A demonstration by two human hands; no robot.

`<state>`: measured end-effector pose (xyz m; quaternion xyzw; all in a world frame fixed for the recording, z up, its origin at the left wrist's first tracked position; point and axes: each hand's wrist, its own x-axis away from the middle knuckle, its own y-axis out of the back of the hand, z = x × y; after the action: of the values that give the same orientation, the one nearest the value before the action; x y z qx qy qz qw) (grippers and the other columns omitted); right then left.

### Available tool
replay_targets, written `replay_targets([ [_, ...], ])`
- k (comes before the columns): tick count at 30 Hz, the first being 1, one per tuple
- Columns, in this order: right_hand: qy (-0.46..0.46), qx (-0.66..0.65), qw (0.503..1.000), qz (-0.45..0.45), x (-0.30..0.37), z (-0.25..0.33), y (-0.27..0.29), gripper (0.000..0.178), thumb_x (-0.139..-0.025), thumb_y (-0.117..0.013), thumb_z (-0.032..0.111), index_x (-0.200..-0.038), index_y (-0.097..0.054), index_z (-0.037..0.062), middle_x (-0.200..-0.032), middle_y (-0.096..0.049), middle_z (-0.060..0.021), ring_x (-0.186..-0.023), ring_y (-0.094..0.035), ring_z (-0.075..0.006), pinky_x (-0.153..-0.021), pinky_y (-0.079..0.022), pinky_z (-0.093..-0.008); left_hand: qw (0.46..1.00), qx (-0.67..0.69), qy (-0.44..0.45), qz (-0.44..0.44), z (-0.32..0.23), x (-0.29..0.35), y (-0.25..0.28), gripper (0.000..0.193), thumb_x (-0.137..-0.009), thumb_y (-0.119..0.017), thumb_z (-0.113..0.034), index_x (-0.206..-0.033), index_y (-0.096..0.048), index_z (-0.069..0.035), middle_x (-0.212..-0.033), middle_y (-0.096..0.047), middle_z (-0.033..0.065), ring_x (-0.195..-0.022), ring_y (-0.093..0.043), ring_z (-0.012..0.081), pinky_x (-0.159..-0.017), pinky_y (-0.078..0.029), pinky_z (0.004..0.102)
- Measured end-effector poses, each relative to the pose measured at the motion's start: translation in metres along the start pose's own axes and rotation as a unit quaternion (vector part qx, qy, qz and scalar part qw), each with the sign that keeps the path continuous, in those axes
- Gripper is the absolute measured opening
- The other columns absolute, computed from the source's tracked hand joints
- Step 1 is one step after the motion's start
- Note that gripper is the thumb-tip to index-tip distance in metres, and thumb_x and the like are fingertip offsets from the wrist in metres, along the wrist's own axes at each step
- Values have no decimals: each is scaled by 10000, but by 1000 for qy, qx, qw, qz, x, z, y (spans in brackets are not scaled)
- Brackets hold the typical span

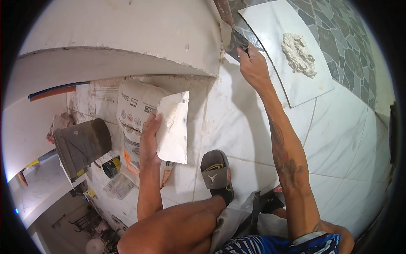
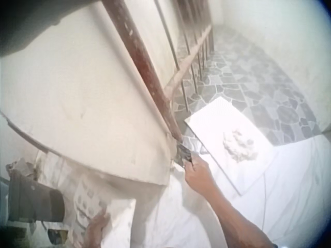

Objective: The person uses a putty knife to transfer skimcoat from a handboard to a wall corner, spreading the material along the edge.

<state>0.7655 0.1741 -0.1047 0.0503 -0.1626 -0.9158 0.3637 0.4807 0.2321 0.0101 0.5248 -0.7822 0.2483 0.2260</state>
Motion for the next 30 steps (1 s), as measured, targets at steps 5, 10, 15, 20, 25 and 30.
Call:
replay_targets([
  [5, 103, -55, 992, -56, -11, -10, -25, 279, -915, -491, 83, -1174, -558, 3, -940, -642, -197, -848, -626, -275, -791, -478, -335, 1000, -3, 3, 18, -1, -1, 0, 446, -962, -475, -182, -1347, -408, 33, -1097, -616, 116, -862, -654, 156, -702, -563, 272],
  [10, 131, -98, 984, -69, -21, -7, -49, 351, -870, -451, -8, -1201, -563, 31, -1157, -592, -193, -1071, -585, -332, -925, -462, -382, 1000, 4, 8, 9, -6, 2, -1, 465, -962, -466, -186, -1363, -383, 34, -1101, -613, 134, -843, -661, 171, -694, -578, 282],
  [15, 208, -42, 970, -117, -34, -13, -62, 436, -817, -448, -56, -1241, -536, -5, -1198, -585, -193, -1119, -560, -352, -974, -445, -378, 999, -34, 11, 15, -6, 0, 9, 466, -961, -463, -210, -1353, -388, 32, -1057, -614, 124, -822, -660, 165, -678, -583, 279],
  [20, 224, -27, 972, -70, -27, -9, -61, 520, -770, -435, -89, -1272, -523, 14, -1251, -558, -207, -1153, -541, -366, -998, -435, -380, 999, -46, 9, 9, -8, -4, 10, 421, -963, -464, -226, -1313, -432, 7, -1011, -619, 95, -792, -652, 142, -654, -567, 264],
  [25, 194, -9, 981, -15, 17, 7, -55, 565, -761, -438, -91, -1312, -494, 22, -1308, -522, -210, -1193, -513, -369, -1029, -430, -398, 999, -42, 13, 1, -12, -7, -7, 401, -962, -469, -243, -1290, -455, -12, -963, -624, 76, -768, -648, 129, -625, -554, 257],
  [30, 207, -12, 978, -5, 62, 18, -42, 549, -770, -444, -84, -1307, -500, 21, -1261, -545, -226, -1149, -547, -369, -976, -459, -395, 998, -63, 3, -2, -9, -11, -10, 390, -968, -458, -229, -1297, -449, -18, -965, -628, 78, -743, -653, 129, -594, -563, 263],
])
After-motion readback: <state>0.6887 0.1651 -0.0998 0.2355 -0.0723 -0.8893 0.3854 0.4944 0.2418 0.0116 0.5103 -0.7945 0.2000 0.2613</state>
